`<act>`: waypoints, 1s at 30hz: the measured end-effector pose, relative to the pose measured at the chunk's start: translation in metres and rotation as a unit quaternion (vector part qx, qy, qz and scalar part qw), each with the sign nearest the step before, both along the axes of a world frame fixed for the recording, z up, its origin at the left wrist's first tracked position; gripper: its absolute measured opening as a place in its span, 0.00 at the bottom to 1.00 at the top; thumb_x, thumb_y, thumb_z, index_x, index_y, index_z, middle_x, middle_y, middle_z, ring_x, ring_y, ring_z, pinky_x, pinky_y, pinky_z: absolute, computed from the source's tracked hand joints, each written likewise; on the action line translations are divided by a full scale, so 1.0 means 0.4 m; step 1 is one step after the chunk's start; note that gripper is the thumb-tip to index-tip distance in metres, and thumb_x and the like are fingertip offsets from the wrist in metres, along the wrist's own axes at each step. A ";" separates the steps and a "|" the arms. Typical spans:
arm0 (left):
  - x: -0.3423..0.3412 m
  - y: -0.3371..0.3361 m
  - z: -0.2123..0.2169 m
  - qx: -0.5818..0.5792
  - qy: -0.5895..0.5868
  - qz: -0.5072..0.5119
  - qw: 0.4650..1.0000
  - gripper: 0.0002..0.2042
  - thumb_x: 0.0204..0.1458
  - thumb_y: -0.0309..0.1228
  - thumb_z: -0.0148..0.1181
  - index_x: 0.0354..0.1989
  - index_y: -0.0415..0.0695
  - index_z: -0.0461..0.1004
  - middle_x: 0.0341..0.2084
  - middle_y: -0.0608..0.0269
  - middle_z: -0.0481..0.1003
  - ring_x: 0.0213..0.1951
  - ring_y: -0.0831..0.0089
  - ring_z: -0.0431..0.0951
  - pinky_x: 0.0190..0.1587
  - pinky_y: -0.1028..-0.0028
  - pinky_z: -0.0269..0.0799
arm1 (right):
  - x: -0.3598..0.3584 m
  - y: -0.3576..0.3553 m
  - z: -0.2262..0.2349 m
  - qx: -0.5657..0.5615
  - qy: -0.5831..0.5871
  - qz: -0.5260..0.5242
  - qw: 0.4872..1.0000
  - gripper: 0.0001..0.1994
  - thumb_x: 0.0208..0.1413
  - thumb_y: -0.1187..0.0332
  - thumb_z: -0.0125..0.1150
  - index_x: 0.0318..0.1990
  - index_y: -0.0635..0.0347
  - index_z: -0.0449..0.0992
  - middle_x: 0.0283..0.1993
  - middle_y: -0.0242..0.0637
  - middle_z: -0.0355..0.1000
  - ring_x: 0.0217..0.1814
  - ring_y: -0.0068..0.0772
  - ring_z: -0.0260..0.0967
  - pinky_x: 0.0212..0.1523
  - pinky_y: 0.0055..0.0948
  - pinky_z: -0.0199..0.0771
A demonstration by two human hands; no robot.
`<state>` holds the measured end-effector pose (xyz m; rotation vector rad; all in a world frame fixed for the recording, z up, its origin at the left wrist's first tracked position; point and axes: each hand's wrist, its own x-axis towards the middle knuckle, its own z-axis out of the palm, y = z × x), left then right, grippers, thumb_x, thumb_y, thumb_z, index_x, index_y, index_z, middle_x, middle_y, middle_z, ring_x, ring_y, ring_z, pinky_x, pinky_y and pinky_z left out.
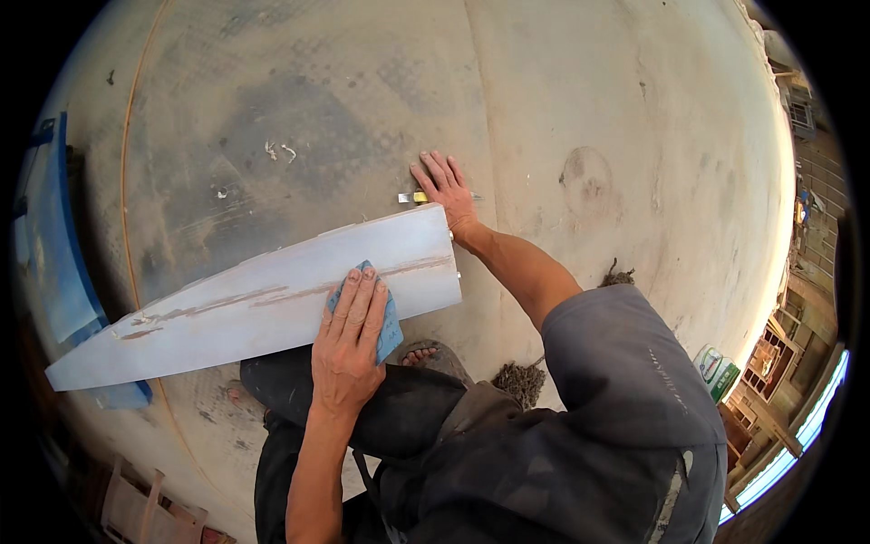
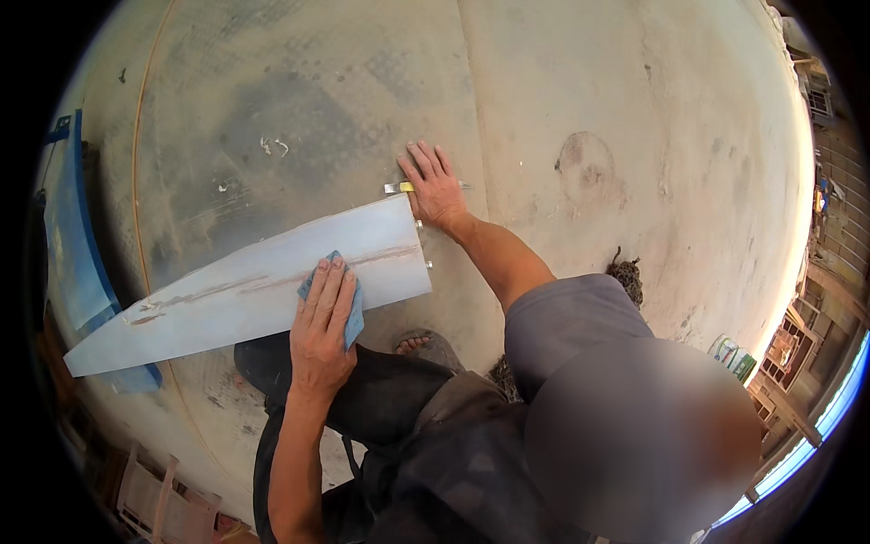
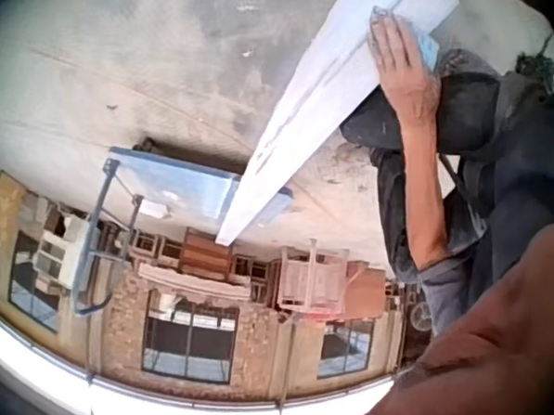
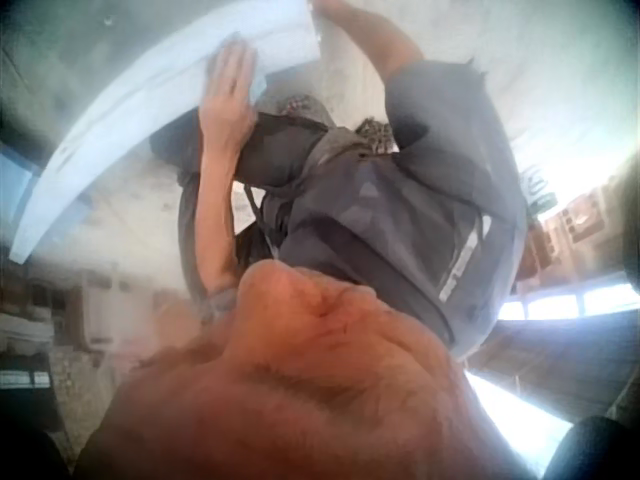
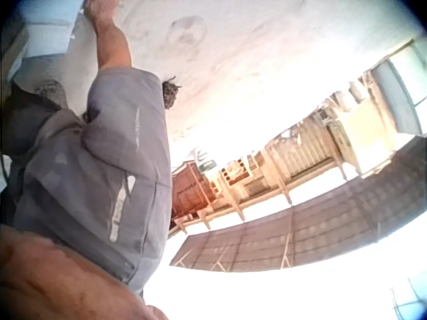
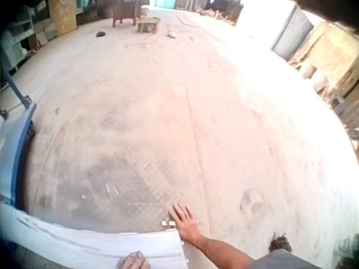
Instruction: The person applies a white adhesive from a bottle onto a long, white rectangular board. They use a yellow scraper to spread the glue evenly along the surface and then wipe the area with a blue cloth. The person repeats this process of applying and spreading the adhesive along the length of the board.
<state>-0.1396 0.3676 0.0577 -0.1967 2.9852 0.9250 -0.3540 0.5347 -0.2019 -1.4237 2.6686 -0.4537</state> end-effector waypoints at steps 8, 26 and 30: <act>-0.015 0.008 -0.006 -0.018 0.006 -0.009 1.000 0.34 0.43 0.20 0.63 0.65 0.32 0.67 0.69 0.49 0.66 0.72 0.53 0.63 0.71 0.51 0.61 | 0.001 0.009 0.001 -0.004 -0.008 0.002 1.000 0.33 0.58 0.60 0.56 0.72 0.54 0.61 0.78 0.46 0.51 0.82 0.48 0.42 0.81 0.52 0.36; -0.077 0.046 -0.018 0.000 0.026 -0.043 0.999 0.31 0.46 0.22 0.59 0.64 0.31 0.69 0.68 0.48 0.66 0.72 0.55 0.62 0.73 0.53 0.58 | -0.004 0.008 0.011 -0.011 -0.001 -0.001 1.000 0.31 0.59 0.61 0.57 0.71 0.55 0.62 0.78 0.46 0.52 0.82 0.48 0.43 0.81 0.52 0.37; -0.143 0.101 -0.015 0.023 0.036 -0.059 0.997 0.30 0.46 0.20 0.57 0.64 0.30 0.68 0.69 0.49 0.66 0.72 0.55 0.62 0.73 0.52 0.59 | 0.004 -0.007 0.007 -0.007 0.000 0.007 1.000 0.31 0.59 0.61 0.57 0.71 0.54 0.62 0.78 0.45 0.52 0.82 0.48 0.43 0.81 0.52 0.38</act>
